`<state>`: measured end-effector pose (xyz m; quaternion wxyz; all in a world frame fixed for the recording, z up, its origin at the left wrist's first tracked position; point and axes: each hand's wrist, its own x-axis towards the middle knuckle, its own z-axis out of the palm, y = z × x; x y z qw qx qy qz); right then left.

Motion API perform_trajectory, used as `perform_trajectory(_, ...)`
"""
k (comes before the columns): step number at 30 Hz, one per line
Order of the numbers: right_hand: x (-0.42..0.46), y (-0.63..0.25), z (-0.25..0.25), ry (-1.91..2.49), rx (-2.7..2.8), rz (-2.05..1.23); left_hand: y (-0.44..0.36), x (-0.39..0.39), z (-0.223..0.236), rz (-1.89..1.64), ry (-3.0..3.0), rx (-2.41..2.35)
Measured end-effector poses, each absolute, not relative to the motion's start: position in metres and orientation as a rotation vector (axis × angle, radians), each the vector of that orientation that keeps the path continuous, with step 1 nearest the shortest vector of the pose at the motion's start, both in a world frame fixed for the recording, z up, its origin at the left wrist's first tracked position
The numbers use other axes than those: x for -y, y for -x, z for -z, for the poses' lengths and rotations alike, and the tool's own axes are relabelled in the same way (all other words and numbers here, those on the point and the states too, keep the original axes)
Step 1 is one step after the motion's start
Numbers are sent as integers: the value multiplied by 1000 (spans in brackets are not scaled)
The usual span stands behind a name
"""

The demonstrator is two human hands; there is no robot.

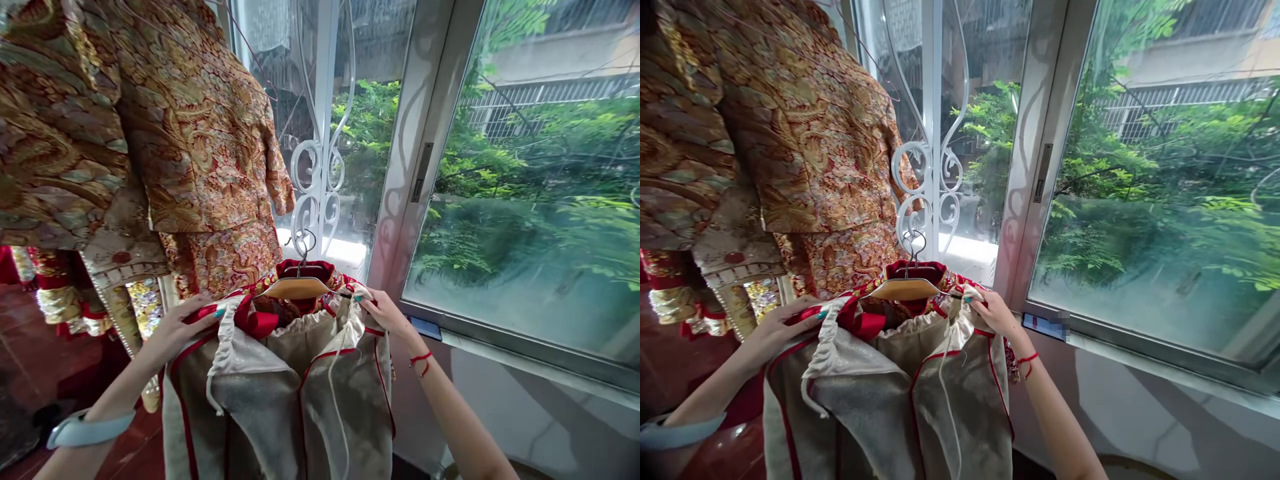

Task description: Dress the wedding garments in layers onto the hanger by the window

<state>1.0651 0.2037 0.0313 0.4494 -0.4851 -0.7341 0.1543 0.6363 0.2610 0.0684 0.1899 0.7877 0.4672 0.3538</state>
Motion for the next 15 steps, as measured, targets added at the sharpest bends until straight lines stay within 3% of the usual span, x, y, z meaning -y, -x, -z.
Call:
perform_trajectory(10, -208, -1044, -53, 1192, 1740, -328, -664, -246, -73, -1515, -2182, -1526)
perform_trajectory(15, -205, -1017, -63, 1206, 1874, -206, -667, -251, -82, -1793, -2310, -1399)
